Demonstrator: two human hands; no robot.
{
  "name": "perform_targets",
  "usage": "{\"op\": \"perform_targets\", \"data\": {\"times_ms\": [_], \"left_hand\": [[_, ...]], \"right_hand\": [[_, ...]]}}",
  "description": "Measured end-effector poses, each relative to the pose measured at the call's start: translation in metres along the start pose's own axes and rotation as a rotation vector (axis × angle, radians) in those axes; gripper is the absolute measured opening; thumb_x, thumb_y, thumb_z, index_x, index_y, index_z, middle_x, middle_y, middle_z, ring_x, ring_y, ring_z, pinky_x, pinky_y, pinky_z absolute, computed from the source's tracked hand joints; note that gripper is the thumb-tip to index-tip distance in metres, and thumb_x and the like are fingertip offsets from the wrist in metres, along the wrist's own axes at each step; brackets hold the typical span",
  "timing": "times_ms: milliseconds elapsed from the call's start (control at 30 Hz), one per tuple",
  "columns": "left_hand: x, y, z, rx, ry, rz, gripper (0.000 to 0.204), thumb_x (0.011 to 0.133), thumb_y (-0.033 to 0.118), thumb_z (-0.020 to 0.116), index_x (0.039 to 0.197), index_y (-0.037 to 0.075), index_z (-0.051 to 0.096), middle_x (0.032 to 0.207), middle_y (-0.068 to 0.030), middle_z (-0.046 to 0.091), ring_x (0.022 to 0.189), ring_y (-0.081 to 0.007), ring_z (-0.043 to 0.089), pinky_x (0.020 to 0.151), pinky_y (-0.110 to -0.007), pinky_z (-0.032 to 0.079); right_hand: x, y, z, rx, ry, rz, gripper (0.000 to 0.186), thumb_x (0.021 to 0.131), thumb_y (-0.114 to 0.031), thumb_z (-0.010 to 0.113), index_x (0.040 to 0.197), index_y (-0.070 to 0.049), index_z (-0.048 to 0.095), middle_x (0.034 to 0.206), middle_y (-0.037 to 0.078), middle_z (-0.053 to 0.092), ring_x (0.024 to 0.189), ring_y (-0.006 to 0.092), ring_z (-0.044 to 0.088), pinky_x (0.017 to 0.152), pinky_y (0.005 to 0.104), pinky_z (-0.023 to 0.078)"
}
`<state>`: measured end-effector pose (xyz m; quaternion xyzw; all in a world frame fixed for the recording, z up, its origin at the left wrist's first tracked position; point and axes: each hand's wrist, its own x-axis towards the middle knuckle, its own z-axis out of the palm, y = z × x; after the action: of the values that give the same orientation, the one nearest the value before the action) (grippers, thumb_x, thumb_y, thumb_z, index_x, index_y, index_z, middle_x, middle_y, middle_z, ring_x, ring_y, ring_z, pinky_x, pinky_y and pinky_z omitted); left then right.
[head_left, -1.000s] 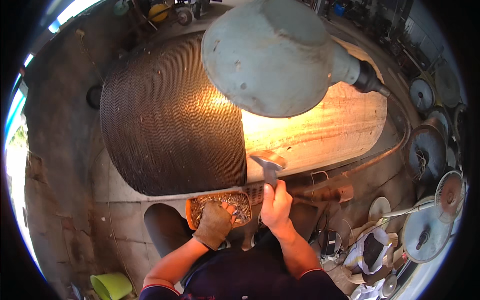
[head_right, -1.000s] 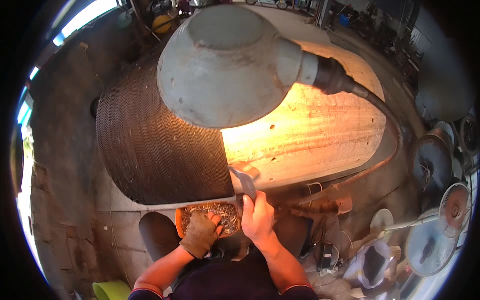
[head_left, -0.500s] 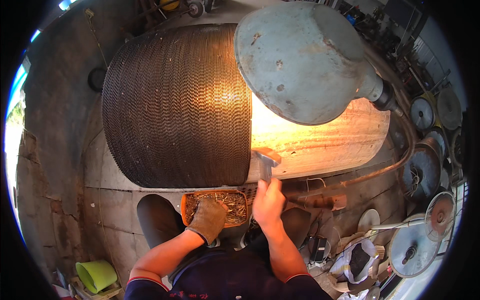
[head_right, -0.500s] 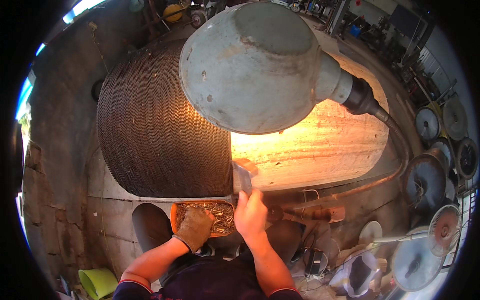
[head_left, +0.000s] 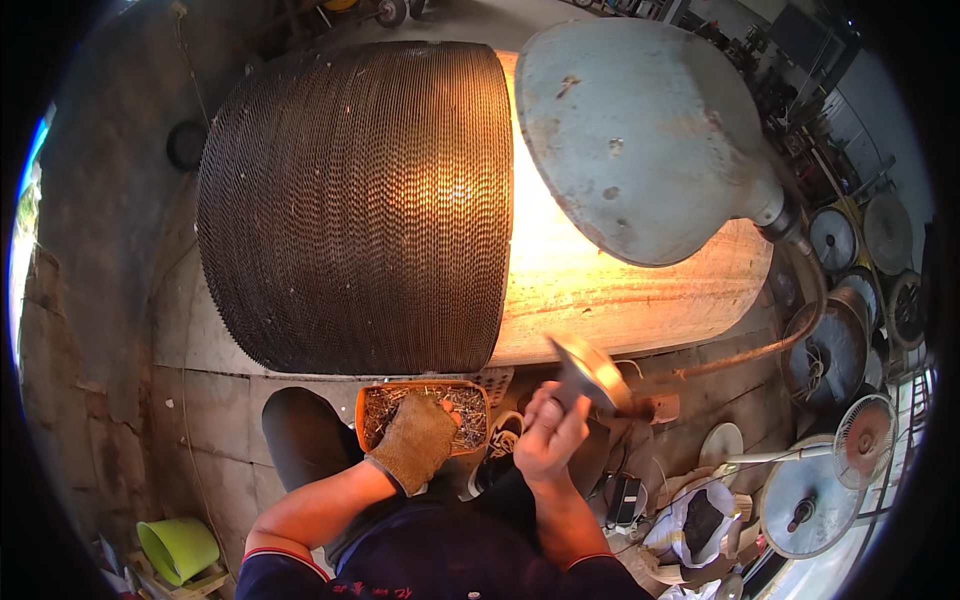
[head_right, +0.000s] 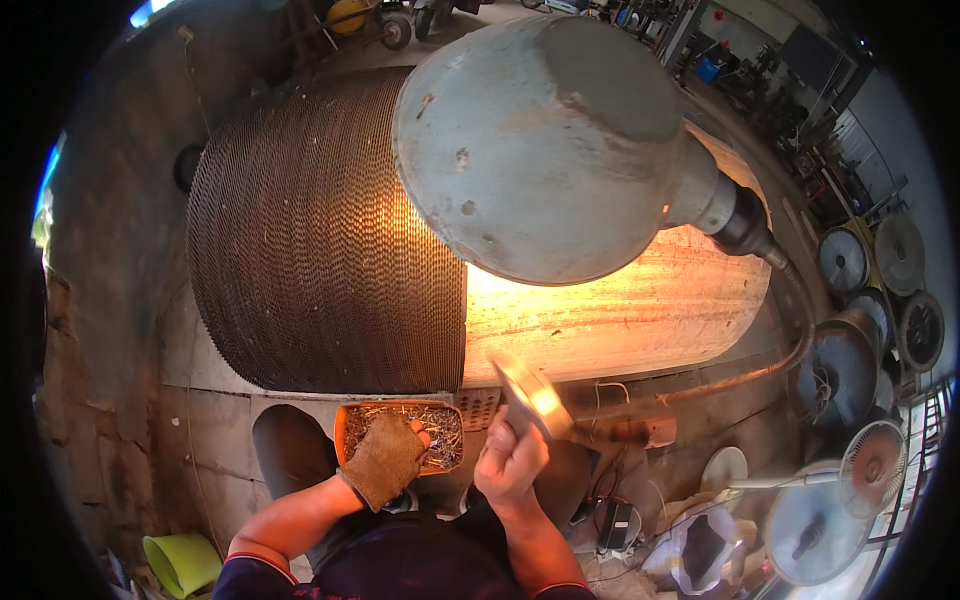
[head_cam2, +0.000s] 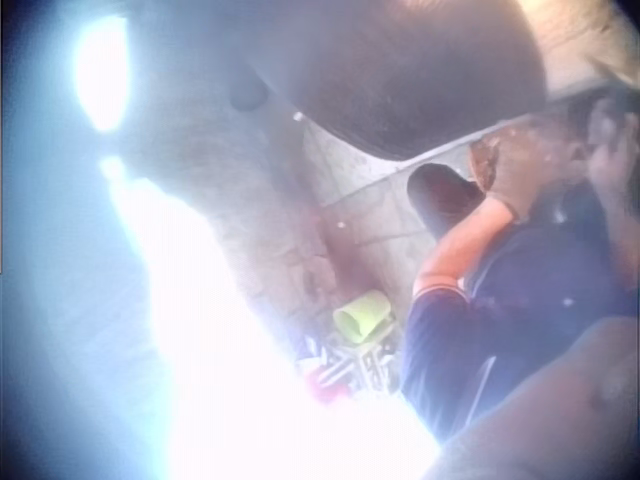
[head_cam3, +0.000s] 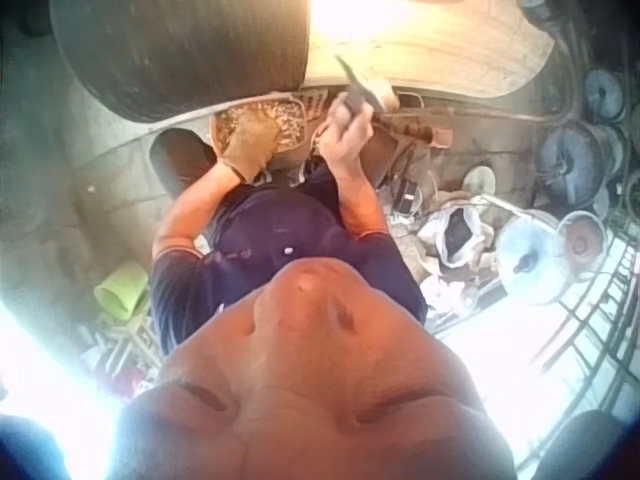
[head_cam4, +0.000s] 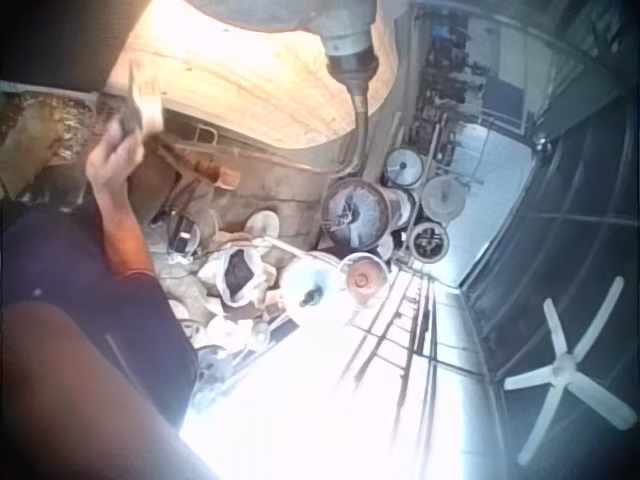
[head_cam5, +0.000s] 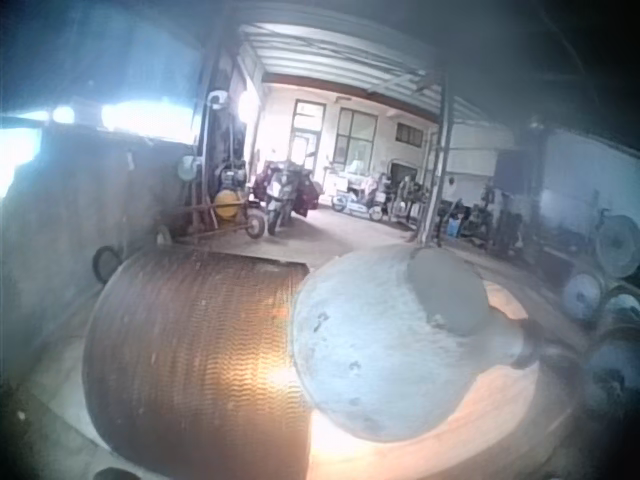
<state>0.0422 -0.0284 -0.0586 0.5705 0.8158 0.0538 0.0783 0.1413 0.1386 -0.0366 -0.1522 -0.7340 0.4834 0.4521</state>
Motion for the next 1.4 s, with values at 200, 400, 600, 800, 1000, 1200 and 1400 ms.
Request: {"op": "perform_targets", "data": {"times_ms": [200,400,600,800,1000,1200,1400], "left_hand": [[0.015,0.003,-0.034,-0.338,0.349,0.039,0.019,0.08,0.015,0.071,0.096,0.005,0.066,0.096,-0.0155,0.065,0.092,-0.0358,0.064,0.081,-0.048,0.05],[0.048,-0.038,-0.093,-0.274,0.983,0.287,0.036,0.078,0.003,0.07,0.113,0.003,0.063,0.097,-0.0086,0.063,0.077,-0.0279,0.064,0.076,-0.045,0.053],[0.093,-0.106,-0.107,-0.035,1.231,0.373,0.044,0.08,0.0,0.071,0.123,0.001,0.058,0.098,-0.0101,0.063,0.073,-0.021,0.064,0.068,-0.041,0.055],[0.096,-0.103,-0.115,0.165,1.247,0.24,0.046,0.076,-0.004,0.073,0.12,0.003,0.06,0.113,-0.0139,0.065,0.094,-0.0323,0.065,0.086,-0.05,0.054],[0.094,-0.1,-0.127,0.252,1.22,0.238,0.054,0.07,-0.003,0.073,0.123,0.002,0.062,0.112,-0.0123,0.062,0.1,-0.0313,0.062,0.091,-0.051,0.053],[0.092,-0.096,-0.131,0.253,1.188,0.199,0.053,0.069,-0.002,0.075,0.121,0.0,0.066,0.112,-0.0118,0.06,0.102,-0.0314,0.06,0.094,-0.052,0.052],[0.095,-0.098,-0.133,0.254,1.188,0.14,0.053,0.068,0.0,0.076,0.12,0.0,0.068,0.11,-0.0126,0.06,0.103,-0.0327,0.059,0.093,-0.052,0.052]], "right_hand": [[0.009,0.008,0.006,-0.368,-0.18,0.125,0.02,0.103,-0.013,0.061,0.114,0.004,0.06,0.083,0.022,0.067,0.07,0.0309,0.069,0.064,0.0418,0.054],[0.007,0.018,-0.008,-0.236,-0.027,-0.237,0.017,0.103,-0.01,0.056,0.109,0.005,0.061,0.09,0.023,0.07,0.076,0.0352,0.07,0.066,0.0419,0.054],[0.001,0.003,-0.003,-0.361,-0.11,-0.013,0.019,0.105,-0.014,0.058,0.109,0.005,0.06,0.077,0.015,0.064,0.064,0.0298,0.064,0.059,0.0392,0.051],[0.024,0.005,0.009,-0.726,-0.186,0.037,0.016,0.104,-0.013,0.058,0.105,0.003,0.058,0.081,0.021,0.068,0.069,0.0399,0.069,0.059,0.0423,0.052],[-0.002,0.009,-0.008,-0.292,-0.023,-0.104,0.018,0.107,-0.014,0.056,0.108,0.003,0.059,0.074,0.006,0.064,0.065,0.0137,0.063,0.058,0.0306,0.051],[0.023,0.009,0.0,-0.386,-0.091,0.109,0.021,0.102,-0.011,0.062,0.114,0.007,0.062,0.081,0.022,0.067,0.068,0.0307,0.071,0.059,0.0394,0.053],[0.037,0.002,0.011,-0.603,-0.201,0.124,0.023,0.099,-0.01,0.066,0.112,0.008,0.059,0.081,0.031,0.066,0.071,0.0531,0.063,0.059,0.0499,0.053]]}}
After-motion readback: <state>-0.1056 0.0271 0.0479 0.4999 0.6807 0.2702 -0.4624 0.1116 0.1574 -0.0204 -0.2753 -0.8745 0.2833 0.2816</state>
